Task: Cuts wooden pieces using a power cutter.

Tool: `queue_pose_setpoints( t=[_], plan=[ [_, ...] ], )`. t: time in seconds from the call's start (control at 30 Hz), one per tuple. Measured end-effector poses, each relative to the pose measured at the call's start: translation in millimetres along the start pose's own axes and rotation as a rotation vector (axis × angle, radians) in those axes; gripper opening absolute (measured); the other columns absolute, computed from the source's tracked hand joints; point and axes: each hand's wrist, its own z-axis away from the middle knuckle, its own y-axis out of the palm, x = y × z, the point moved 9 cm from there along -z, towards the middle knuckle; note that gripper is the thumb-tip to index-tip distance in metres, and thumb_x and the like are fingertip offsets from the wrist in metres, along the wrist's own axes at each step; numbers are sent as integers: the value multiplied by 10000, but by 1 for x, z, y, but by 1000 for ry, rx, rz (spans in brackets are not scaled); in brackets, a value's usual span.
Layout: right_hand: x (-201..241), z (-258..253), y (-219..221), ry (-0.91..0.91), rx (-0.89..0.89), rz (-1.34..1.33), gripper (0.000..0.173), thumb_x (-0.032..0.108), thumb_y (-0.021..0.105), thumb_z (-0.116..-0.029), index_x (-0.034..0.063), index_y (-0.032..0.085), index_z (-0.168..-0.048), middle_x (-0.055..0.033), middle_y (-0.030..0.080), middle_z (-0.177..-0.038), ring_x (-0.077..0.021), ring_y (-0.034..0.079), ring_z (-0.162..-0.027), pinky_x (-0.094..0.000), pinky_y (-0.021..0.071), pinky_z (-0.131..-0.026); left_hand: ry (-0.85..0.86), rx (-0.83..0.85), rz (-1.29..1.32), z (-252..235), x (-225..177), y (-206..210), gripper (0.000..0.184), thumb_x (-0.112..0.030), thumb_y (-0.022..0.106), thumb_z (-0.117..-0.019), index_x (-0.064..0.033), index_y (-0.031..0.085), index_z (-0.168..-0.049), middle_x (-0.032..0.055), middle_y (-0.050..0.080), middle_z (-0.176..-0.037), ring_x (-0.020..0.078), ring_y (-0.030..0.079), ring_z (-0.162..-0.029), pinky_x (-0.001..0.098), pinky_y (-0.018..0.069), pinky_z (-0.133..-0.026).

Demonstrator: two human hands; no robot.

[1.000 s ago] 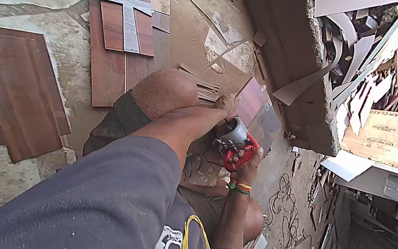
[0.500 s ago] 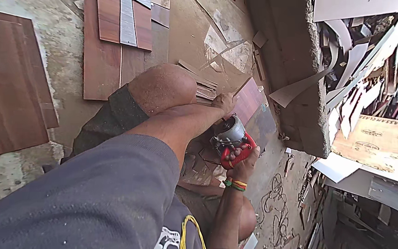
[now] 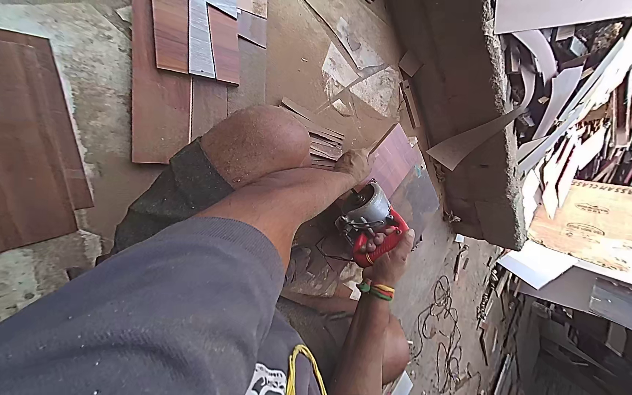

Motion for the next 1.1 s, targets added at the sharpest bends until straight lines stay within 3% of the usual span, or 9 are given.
queue_pose_setpoints(
  t=[1.1],
  plan=[
    [5,-17,5,28,-9,30,644,587,175,-1096,110,532,-852,12,499,-510,-132,516,-370,-328,498,-355,-30,43,-22,-1,1,2,566,-511,324,-1107,-53,656,-1087,189,698,-1086,356,689,-1082,584,549,-898]
  ],
)
